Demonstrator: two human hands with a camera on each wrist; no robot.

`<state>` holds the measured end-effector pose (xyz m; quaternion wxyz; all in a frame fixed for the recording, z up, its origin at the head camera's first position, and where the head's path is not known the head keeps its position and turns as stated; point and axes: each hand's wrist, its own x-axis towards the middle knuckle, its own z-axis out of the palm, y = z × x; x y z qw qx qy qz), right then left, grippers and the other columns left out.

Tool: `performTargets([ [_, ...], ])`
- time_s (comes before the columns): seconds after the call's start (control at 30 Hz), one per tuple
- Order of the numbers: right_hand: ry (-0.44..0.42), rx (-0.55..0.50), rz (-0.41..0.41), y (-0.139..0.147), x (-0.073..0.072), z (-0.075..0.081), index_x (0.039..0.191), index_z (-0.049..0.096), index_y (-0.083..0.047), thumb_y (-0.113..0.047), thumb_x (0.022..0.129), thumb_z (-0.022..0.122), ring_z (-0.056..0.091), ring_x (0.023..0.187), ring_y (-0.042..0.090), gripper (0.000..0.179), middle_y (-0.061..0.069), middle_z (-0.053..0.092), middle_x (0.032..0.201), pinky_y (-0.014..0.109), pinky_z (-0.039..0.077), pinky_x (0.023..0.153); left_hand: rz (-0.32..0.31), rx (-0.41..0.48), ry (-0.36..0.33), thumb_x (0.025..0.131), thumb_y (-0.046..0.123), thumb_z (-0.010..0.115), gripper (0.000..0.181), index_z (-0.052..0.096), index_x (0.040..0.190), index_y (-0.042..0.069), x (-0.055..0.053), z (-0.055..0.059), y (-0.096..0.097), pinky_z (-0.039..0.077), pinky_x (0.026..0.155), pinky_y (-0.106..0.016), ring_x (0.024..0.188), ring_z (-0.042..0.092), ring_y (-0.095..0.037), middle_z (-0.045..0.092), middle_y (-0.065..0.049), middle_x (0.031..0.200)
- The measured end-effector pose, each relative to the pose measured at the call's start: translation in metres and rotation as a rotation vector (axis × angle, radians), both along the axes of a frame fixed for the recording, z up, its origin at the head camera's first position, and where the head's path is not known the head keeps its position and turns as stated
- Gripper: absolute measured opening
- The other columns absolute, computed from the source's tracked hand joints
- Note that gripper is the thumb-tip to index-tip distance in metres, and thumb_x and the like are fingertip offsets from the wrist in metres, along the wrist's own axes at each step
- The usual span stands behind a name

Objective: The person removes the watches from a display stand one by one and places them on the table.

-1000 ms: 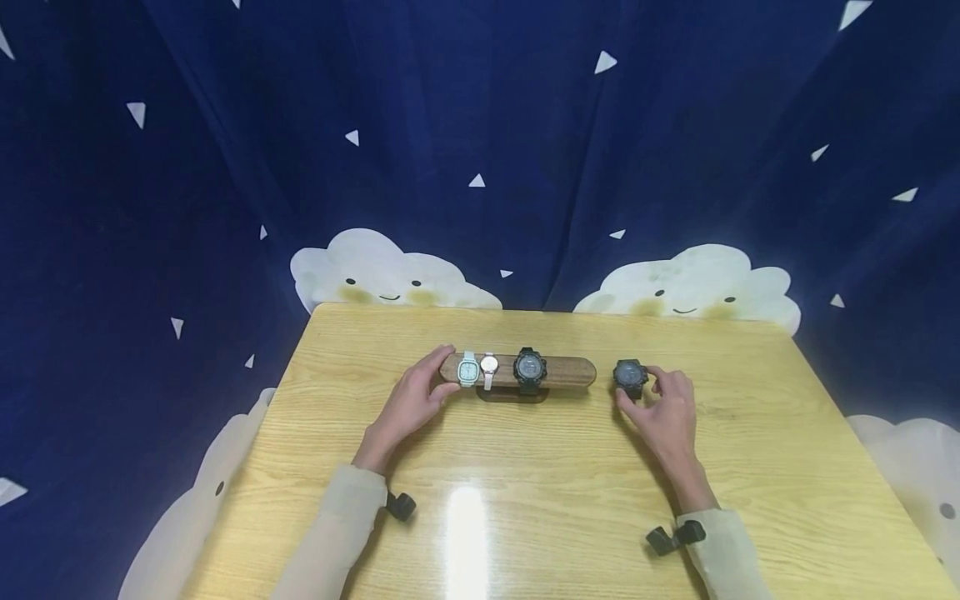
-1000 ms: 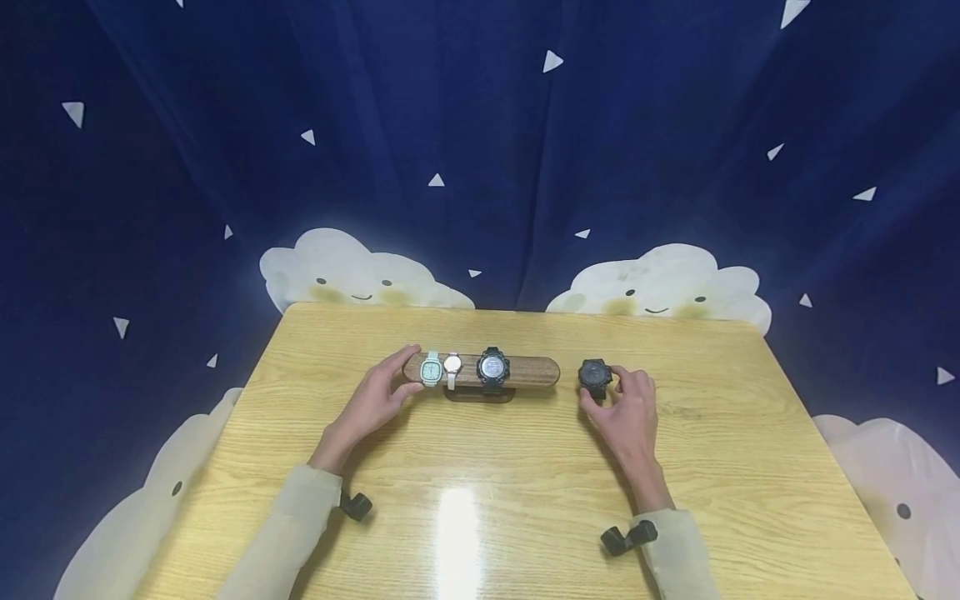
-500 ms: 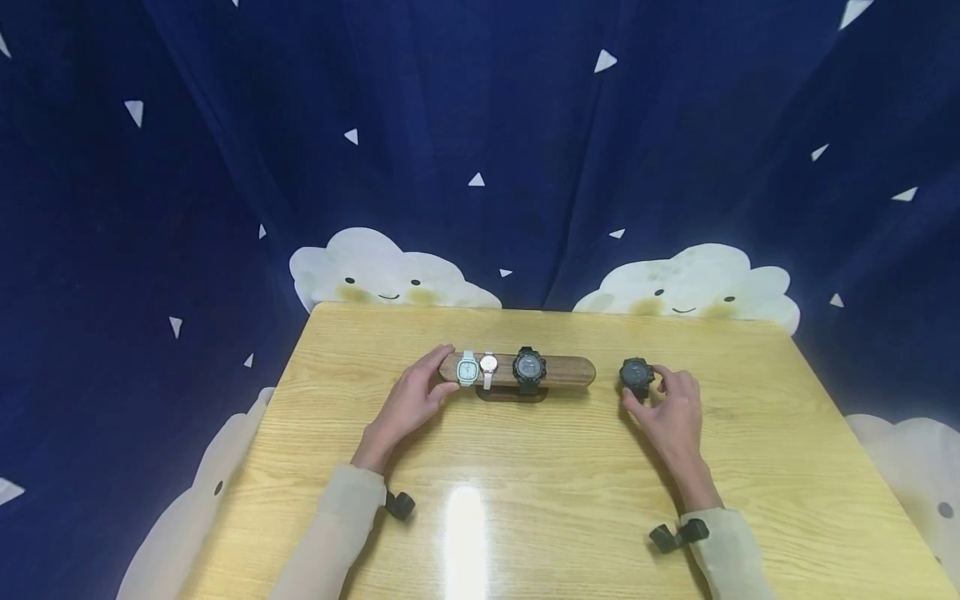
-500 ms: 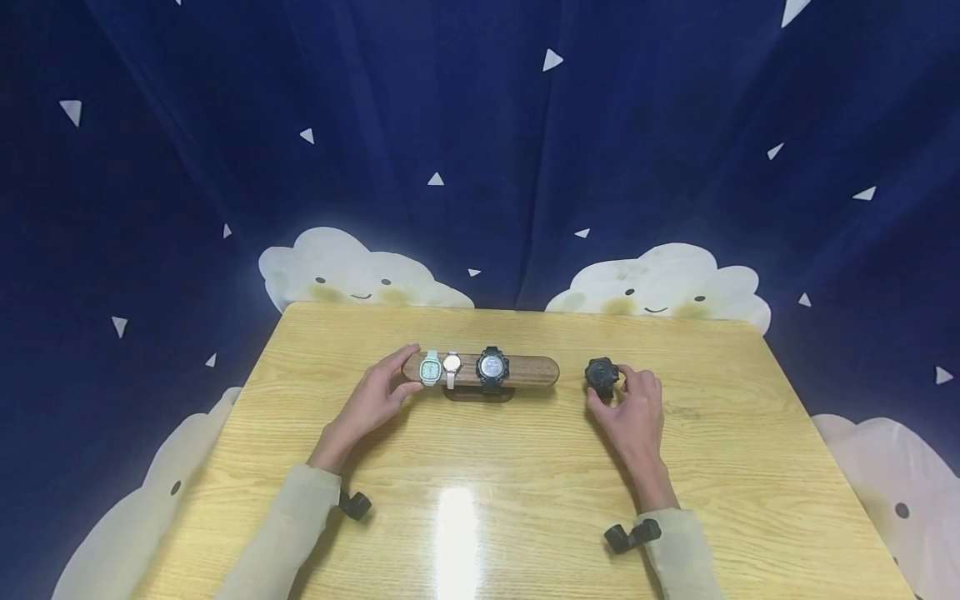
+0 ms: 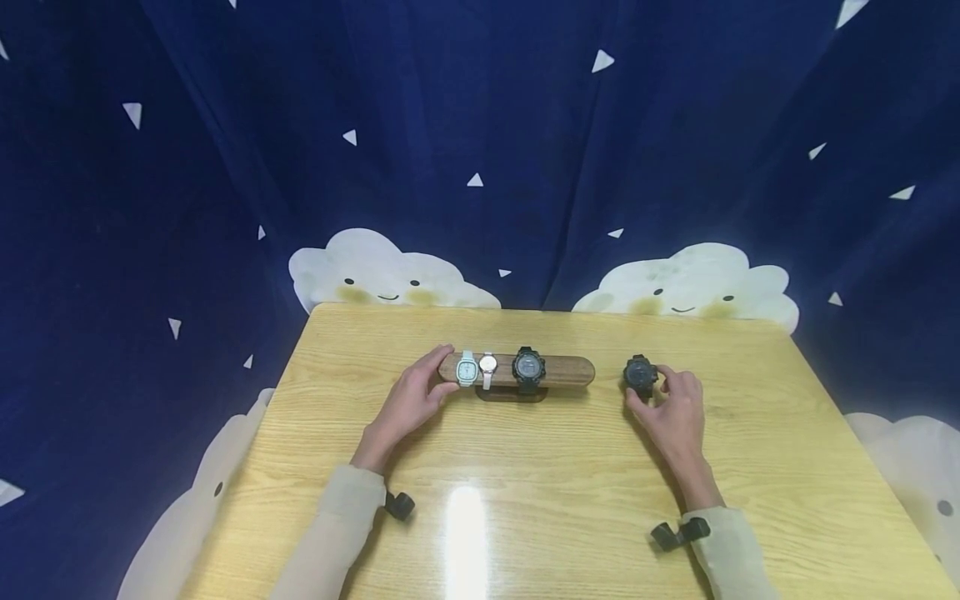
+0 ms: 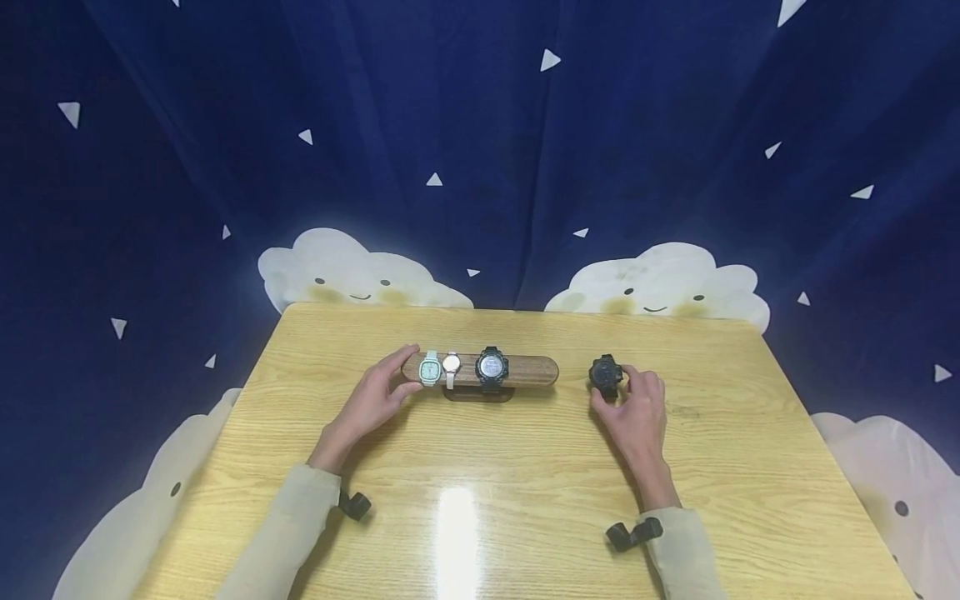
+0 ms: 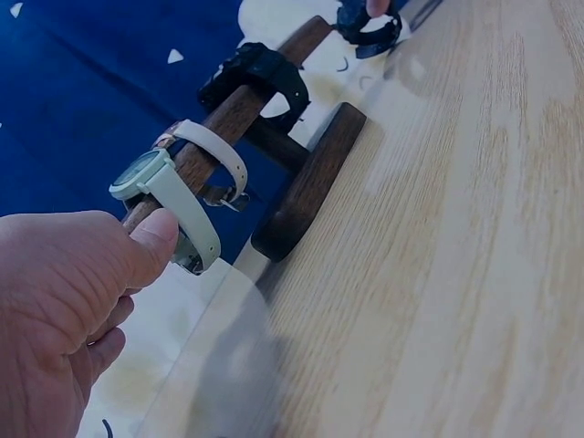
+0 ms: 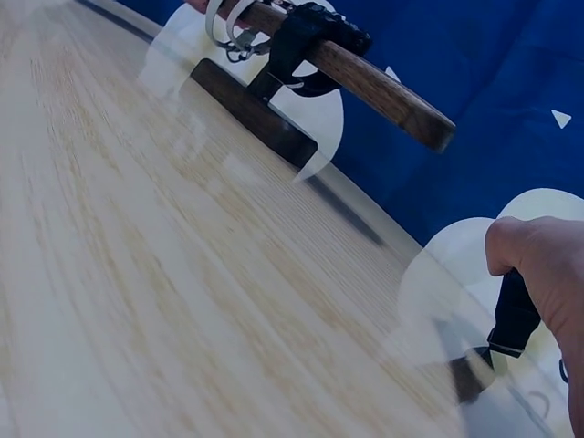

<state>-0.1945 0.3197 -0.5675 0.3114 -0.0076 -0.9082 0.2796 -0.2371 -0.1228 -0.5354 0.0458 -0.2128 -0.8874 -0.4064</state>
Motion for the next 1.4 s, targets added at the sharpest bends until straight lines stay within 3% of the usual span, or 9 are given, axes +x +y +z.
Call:
performTargets([
  [0.83,-0.023,0.036,-0.062,0.017,-0.001,0.000,0.126,0.065,0.007,-0.014,0.074,0.088,0.045,0.088,0.034,0.061,0.019,0.053,0.092,0.037,0.035,0.068,-0.002,0.005,0.003,0.097,0.021,0.075,0.065,0.048,0.155,0.008,-0.001,-0.002,-0.001,0.033,0.125,-0.049,0.149,0.043,-0.034,0.047,-0.019,0.159],
  [1.4,-0.099,0.072,-0.119,0.031,0.003,0.004,0.130,0.063,0.010,-0.013,0.076,0.086,0.045,0.092,0.036,0.062,0.020,0.053,0.096,0.038,0.035,0.070,0.002,-0.001,-0.017,0.098,0.023,0.074,0.064,0.048,0.155,0.011,-0.002,-0.001,-0.001,0.032,0.125,-0.047,0.150,0.042,-0.032,0.047,-0.015,0.160],
])
